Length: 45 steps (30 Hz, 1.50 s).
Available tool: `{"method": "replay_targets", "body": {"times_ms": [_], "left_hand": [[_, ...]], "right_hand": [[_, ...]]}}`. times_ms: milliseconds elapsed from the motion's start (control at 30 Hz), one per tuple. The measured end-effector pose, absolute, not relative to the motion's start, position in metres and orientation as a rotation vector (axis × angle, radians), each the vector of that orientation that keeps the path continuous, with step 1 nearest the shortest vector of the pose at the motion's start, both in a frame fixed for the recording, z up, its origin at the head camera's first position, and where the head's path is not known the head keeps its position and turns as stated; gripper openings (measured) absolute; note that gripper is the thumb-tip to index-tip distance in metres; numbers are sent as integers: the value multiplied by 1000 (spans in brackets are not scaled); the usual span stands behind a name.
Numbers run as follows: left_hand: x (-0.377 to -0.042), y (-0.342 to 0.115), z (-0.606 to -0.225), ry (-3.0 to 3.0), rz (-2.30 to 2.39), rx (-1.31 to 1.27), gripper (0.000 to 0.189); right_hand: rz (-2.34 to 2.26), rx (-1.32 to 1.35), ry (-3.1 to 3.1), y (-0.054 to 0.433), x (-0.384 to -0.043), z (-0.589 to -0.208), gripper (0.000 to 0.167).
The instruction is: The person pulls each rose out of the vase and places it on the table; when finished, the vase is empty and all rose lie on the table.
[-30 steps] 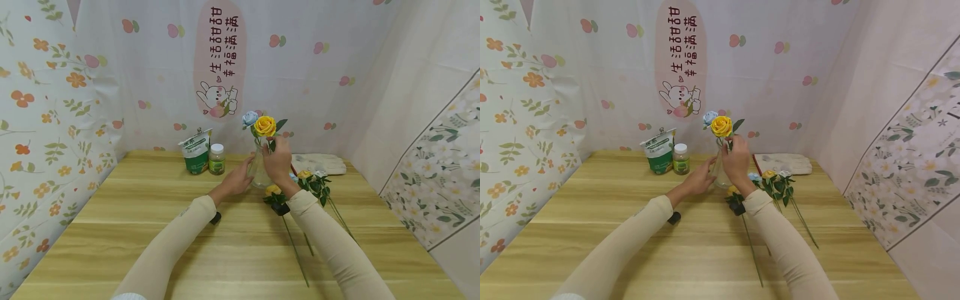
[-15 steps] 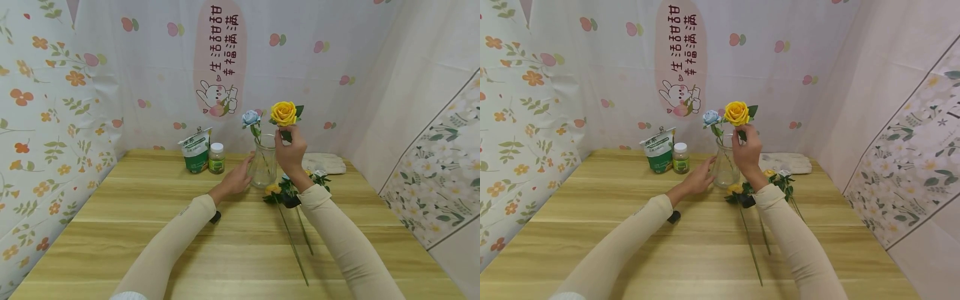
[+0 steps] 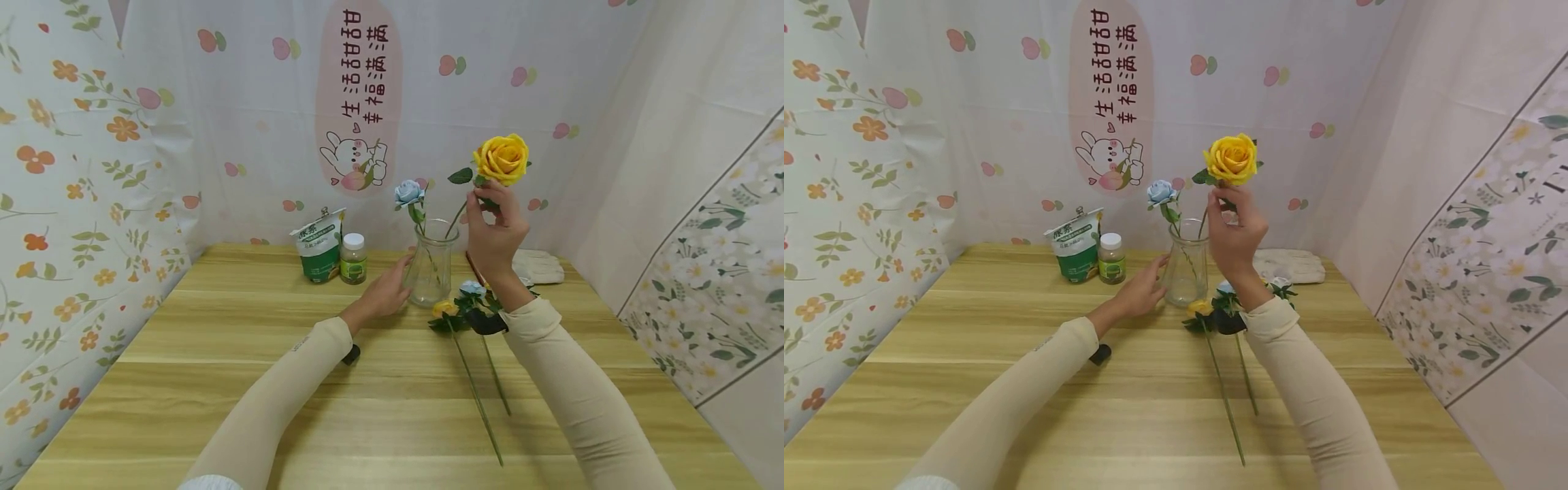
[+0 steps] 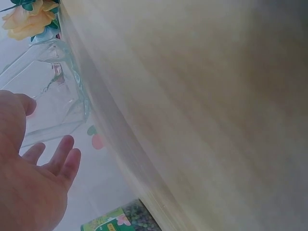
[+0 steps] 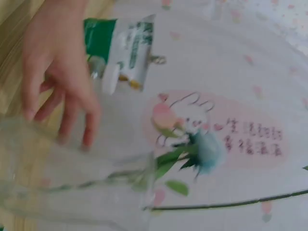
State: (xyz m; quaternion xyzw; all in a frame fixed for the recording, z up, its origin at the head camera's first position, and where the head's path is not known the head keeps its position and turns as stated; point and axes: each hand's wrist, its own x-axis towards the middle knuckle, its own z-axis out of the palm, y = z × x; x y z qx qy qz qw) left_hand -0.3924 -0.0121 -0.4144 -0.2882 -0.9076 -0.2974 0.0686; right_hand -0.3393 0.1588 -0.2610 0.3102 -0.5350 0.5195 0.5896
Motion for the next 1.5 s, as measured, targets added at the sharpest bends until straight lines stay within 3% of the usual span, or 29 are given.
{"method": "replay_targets", "body": {"times_ms": [567,1500], "left_hand": [[-395,-14,-418,-2727,-890,-886,73],[-397,-13,-420,-2717,-854,-878,73]], "right_hand": [[1511,764,-1220,156,-291,-252,10],[1404,904,-1896,169,-242,-326,24]]}}
